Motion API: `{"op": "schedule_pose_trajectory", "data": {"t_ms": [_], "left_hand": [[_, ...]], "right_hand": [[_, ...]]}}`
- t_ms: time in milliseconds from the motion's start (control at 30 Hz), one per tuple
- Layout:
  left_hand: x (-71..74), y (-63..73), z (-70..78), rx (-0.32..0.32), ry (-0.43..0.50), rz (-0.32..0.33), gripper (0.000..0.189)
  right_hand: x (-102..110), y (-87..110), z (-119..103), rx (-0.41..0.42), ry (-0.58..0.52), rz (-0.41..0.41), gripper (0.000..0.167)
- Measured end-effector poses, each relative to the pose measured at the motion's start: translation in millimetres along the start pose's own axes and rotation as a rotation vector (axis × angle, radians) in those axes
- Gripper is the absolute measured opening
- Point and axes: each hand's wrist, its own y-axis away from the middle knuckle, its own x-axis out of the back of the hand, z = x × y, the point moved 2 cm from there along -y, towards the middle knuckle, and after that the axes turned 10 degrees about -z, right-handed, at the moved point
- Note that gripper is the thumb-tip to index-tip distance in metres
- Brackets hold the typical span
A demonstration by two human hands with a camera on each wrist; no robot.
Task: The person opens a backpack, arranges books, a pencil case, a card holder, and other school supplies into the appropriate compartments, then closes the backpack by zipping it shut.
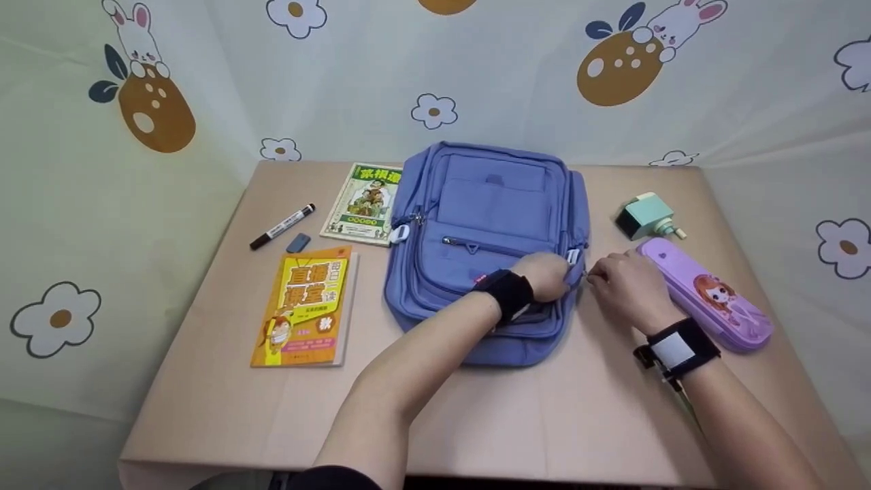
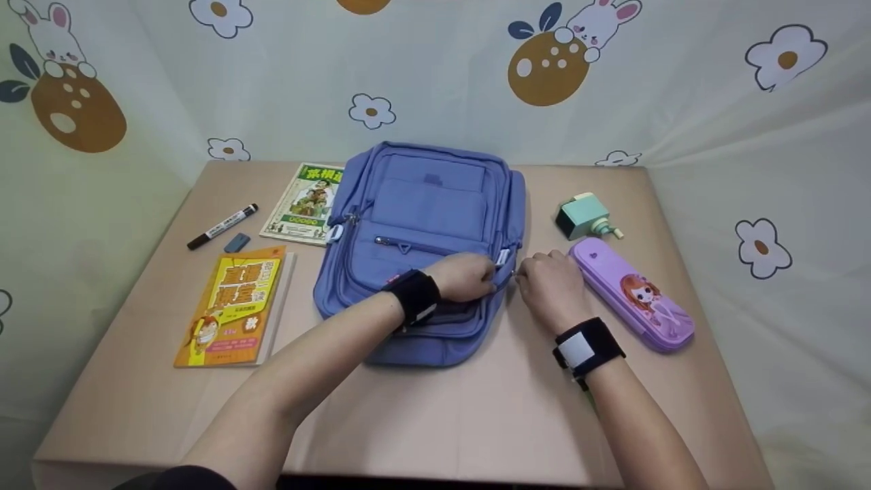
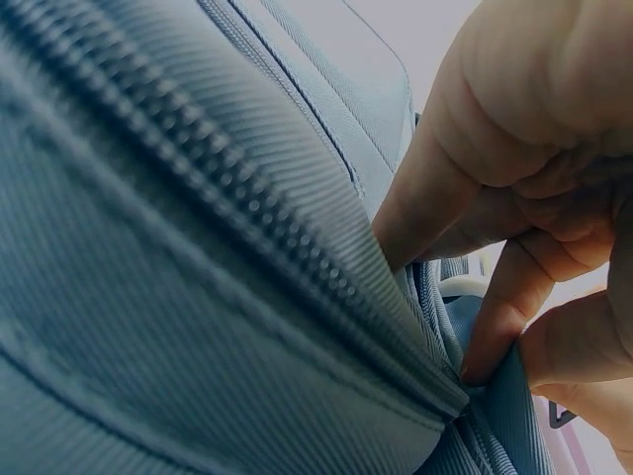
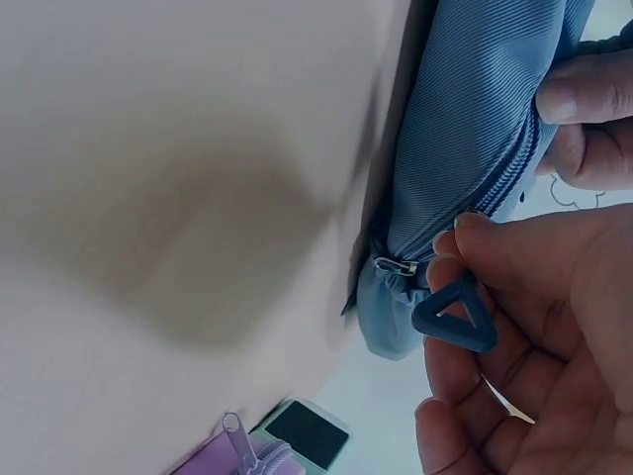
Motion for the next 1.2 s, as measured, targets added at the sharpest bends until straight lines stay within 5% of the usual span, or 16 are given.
{"op": "schedule_pose_trajectory", "data": {"t_ms": [833,1200], "left_hand": [[-2.7,0.0,0.3,-0.007,-0.044,0.013,0.030],[-14.8,42.1,15.6,-0.022,-0.138,-0.074,0.073]], "right_hand": [[3,7.4,-12,0.043,0.033,0.010,0.006],[4,11.1,-1,-0.014,-0.008,-0.021,0.006]]}}
